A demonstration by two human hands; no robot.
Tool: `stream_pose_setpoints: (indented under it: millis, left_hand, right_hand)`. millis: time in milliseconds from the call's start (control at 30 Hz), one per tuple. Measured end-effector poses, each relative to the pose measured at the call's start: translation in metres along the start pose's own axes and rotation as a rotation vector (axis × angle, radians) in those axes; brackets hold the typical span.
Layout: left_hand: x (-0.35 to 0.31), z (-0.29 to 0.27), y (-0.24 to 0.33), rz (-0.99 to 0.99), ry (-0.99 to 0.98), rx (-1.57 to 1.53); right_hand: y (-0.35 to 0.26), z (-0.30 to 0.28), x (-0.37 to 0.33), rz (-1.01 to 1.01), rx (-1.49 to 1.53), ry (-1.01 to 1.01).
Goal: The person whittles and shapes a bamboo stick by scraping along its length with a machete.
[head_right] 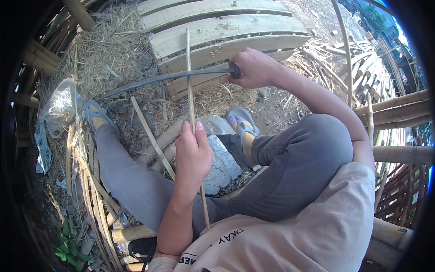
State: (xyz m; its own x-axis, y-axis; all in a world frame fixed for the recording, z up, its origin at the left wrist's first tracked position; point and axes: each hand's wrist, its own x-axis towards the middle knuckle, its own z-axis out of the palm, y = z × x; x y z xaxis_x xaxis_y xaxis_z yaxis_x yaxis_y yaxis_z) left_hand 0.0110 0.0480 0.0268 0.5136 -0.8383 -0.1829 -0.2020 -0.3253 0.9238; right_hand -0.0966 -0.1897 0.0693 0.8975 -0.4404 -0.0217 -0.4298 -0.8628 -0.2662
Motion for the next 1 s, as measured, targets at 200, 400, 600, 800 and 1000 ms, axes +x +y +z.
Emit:
stream_pose_setpoints:
  millis: [200,400,600,800,1000]
  left_hand:
    - [-0.001,0.005,-0.003,0.025,0.010,0.065]
    - [-0.002,0.002,0.001,0.033,0.020,0.023]
    - [-0.006,-0.005,0.000,0.044,0.029,0.010]
    - [-0.007,-0.004,-0.001,-0.017,-0.042,-0.071]
    - [-0.012,0.007,-0.008,0.024,-0.009,0.012]
  right_hand:
    - [-0.016,0.002,0.008,-0.088,-0.146,0.024]
    - [0.003,0.013,0.019,0.109,-0.121,-0.004]
    - [0.035,0.001,0.023,0.255,-0.221,0.123]
    - [0.018,-0.006,0.007,0.254,-0.107,0.060]
    - [0.000,0.006,0.011,0.182,-0.104,-0.008]
